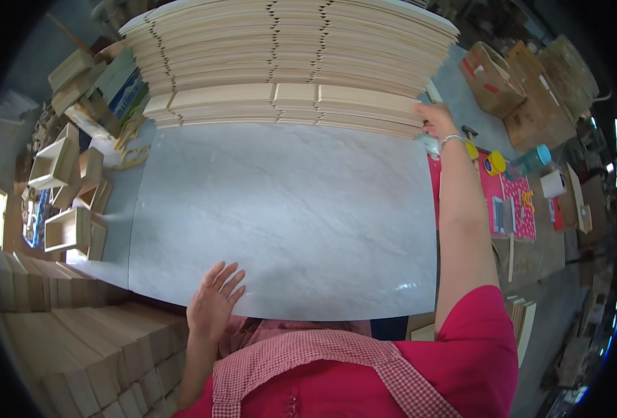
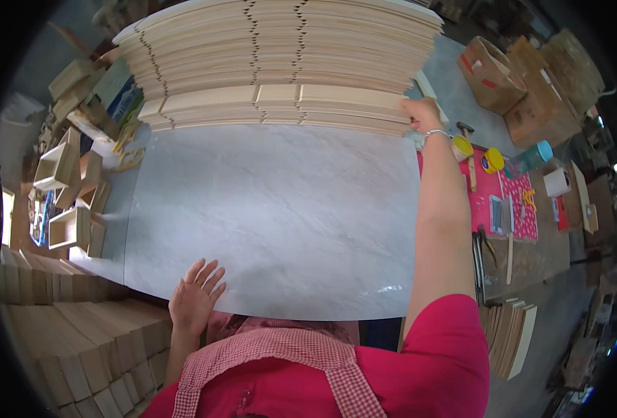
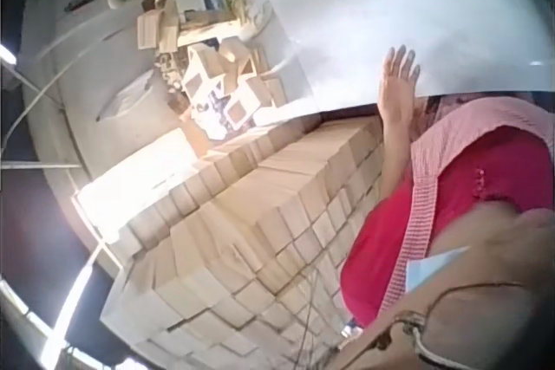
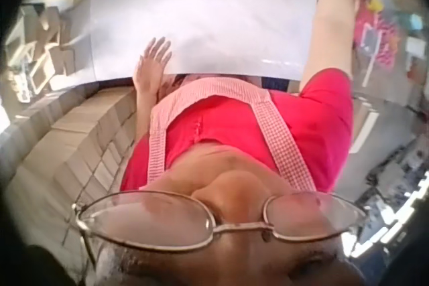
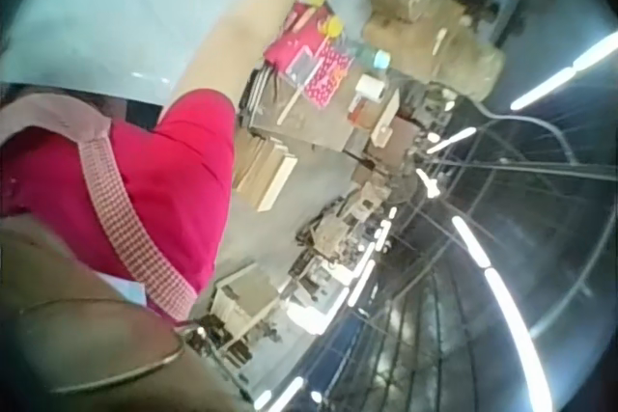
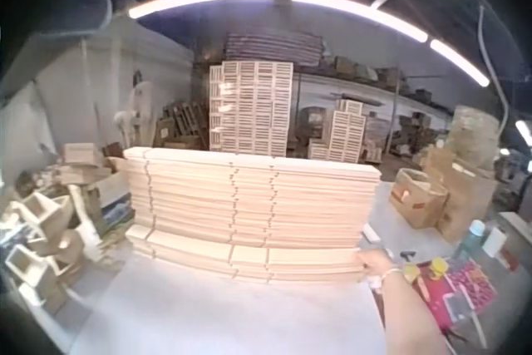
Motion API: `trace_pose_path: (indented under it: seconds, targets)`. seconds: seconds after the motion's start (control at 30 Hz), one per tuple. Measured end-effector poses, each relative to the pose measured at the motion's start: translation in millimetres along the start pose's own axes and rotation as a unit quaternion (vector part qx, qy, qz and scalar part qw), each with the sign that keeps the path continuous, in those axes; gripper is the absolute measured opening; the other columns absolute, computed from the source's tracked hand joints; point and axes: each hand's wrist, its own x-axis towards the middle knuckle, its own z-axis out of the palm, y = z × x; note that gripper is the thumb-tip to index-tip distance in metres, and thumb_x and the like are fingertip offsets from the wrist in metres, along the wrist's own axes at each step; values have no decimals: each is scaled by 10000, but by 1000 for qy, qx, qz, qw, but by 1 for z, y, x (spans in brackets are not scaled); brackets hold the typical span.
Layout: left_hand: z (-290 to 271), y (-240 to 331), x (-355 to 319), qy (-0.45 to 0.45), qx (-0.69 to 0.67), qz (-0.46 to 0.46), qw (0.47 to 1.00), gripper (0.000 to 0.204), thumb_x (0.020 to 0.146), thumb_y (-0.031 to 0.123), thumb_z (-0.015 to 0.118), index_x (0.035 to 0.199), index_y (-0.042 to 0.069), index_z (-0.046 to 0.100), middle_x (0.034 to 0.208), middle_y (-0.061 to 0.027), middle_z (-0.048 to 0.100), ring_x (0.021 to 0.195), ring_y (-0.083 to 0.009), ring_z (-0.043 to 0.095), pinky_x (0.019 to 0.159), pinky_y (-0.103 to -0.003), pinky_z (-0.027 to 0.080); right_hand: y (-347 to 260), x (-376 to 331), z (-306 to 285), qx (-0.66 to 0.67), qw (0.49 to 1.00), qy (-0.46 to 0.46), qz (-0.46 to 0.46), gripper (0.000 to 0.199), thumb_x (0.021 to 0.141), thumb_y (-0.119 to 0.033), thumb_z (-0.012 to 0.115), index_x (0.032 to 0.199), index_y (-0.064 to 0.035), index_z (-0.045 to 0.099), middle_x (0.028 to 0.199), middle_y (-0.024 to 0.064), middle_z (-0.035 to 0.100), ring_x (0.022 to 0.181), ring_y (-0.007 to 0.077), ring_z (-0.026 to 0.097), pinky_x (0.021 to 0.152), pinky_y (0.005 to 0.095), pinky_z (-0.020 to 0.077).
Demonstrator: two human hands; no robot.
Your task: The person assembles small wooden boxes by applying glue to the edges of pre-cut wooden frames and attaching wooden panels. They use a pneumatic nail gun to secure the panels to the frames, repeating the process for multiple units on a workbench.
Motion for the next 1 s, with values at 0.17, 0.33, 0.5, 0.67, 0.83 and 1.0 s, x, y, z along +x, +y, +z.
trace_pose_path:
  seconds: [0.17, 0.33, 0.5, 0.67, 0.83, 1.0]
  targets:
    - [4, 14, 49, -13, 33, -46, 998, 703, 1028, 468, 521, 1559, 37, 356, 1576, -208, 400, 1461, -384, 385, 1177, -515, 346, 22, 6, -10, 236, 971, -33, 26, 452, 752, -469, 803, 872, -54, 670, 710, 57, 584, 588, 179, 550, 604, 379, 548]
    - [2, 56, 217, 82, -8, -93, 992, 966, 965, 638, 589, 1598, 9, 217, 1583, -236, 371, 1434, -383, 428, 1183, -528, 346, 34, -34, -17, 287, 957, -2, 45, 471, 782, -486, 792, 898, -55, 643, 701, 20, 531, 552, 142, 481, 572, 364, 529]
    - [40, 104, 347, 196, -105, -21, 975, 1061, 877, 356, 824, 1591, -1, 126, 1513, -301, 343, 1338, -444, 480, 1138, -564, 409, 52, -116, -6, 368, 930, 2, -9, 489, 847, -494, 787, 1007, -61, 624, 736, -9, 505, 573, 85, 466, 573, 279, 512]
    - [47, 60, 304, 169, -16, -4, 985, 551, 907, 181, 771, 1330, -16, 478, 1107, -203, 561, 1016, -368, 634, 954, -526, 561, 139, -207, -23, 315, 946, 61, -38, 473, 947, -492, 691, 1022, -25, 682, 784, 7, 597, 645, 69, 536, 546, 244, 484]
    - [17, 4, 137, 201, -21, -49, 978, 297, 957, 122, 699, 1179, -40, 585, 1048, -158, 596, 931, -298, 622, 895, -441, 583, 228, -284, -52, 55, 991, 58, -112, 416, 991, -386, 680, 1096, 16, 688, 811, 57, 641, 754, 110, 616, 619, 268, 509]
    - [22, -25, 39, 265, 19, -109, 958, 294, 1002, 148, 658, 1185, -71, 585, 1081, -158, 645, 1019, -269, 640, 957, -400, 563, 263, -318, -96, -78, 953, 244, -165, 367, 883, -226, 786, 1147, -2, 665, 1042, 176, 648, 955, 345, 640, 860, 429, 519]
